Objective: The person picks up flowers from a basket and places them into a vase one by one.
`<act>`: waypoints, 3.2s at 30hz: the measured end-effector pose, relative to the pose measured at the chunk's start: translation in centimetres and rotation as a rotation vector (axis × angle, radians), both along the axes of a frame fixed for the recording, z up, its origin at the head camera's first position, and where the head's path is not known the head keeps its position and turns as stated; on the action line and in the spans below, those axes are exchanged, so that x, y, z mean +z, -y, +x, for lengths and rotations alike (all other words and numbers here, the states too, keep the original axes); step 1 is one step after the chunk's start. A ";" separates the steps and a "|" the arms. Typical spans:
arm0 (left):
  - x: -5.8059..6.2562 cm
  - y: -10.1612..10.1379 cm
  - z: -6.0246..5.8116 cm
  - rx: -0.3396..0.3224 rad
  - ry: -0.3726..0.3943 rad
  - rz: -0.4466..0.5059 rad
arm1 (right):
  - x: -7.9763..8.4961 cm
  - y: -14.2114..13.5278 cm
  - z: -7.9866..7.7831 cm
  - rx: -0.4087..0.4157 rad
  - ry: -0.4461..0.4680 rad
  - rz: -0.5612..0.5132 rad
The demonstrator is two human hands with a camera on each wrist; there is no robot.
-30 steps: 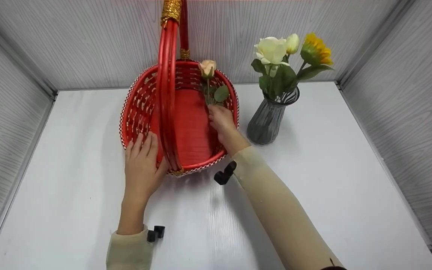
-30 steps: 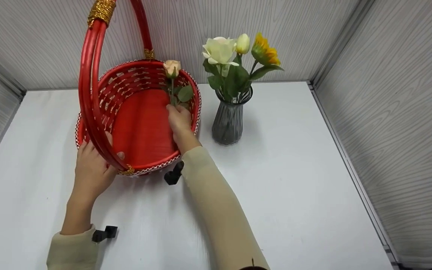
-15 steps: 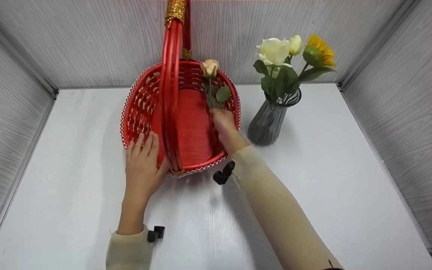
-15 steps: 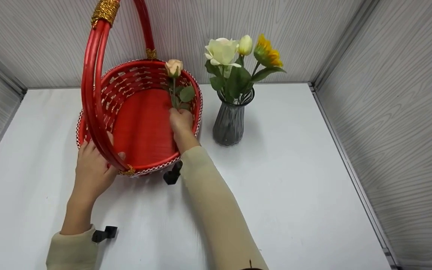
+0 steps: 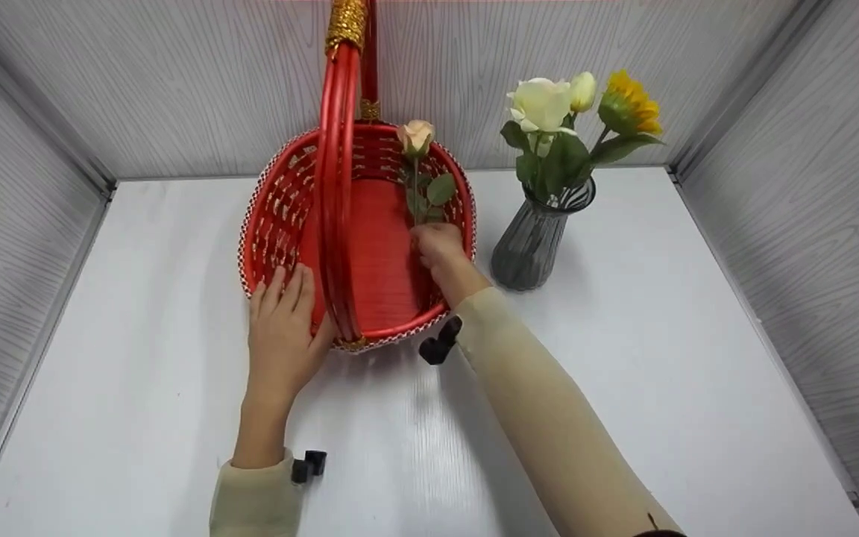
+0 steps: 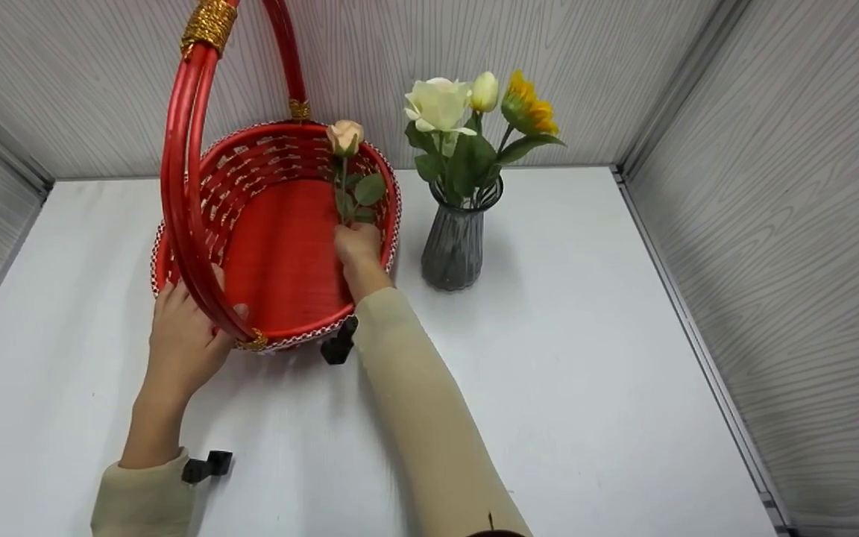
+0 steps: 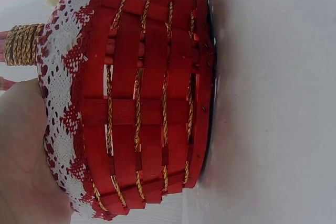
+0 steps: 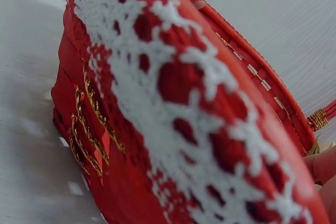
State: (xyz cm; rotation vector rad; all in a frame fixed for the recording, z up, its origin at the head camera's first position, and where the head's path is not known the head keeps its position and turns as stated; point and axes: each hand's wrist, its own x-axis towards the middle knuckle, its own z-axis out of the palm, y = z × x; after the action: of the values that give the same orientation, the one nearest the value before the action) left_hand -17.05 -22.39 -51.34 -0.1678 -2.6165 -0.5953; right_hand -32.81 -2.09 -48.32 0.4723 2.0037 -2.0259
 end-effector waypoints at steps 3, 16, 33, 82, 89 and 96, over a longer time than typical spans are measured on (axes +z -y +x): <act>0.0 0.0 0.0 0.001 -0.006 -0.004 | -0.1 0.1 0.0 -0.028 -0.010 -0.042; -0.2 0.0 -0.1 -0.006 -0.002 0.001 | 0.0 0.0 -0.1 -0.020 0.043 -0.185; -0.2 0.1 -0.2 0.001 0.023 -0.015 | 0.0 0.0 0.0 0.014 -0.006 -0.194; -0.6 0.4 -0.7 -0.025 -0.052 0.009 | 6.1 -3.5 3.6 0.120 -0.210 -0.415; -0.6 0.3 -0.7 -0.025 -0.030 0.003 | 6.8 -4.9 4.4 0.096 -0.237 -0.417; -0.6 0.5 -0.5 -0.026 -0.013 0.004 | 7.8 -6.1 5.2 0.065 -0.269 -0.435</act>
State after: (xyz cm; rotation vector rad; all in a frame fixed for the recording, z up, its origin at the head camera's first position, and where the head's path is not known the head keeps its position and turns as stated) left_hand -17.56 -22.86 -51.96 -0.2045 -2.6043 -0.6059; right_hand -27.65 4.06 -40.55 0.0453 1.6004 -2.4964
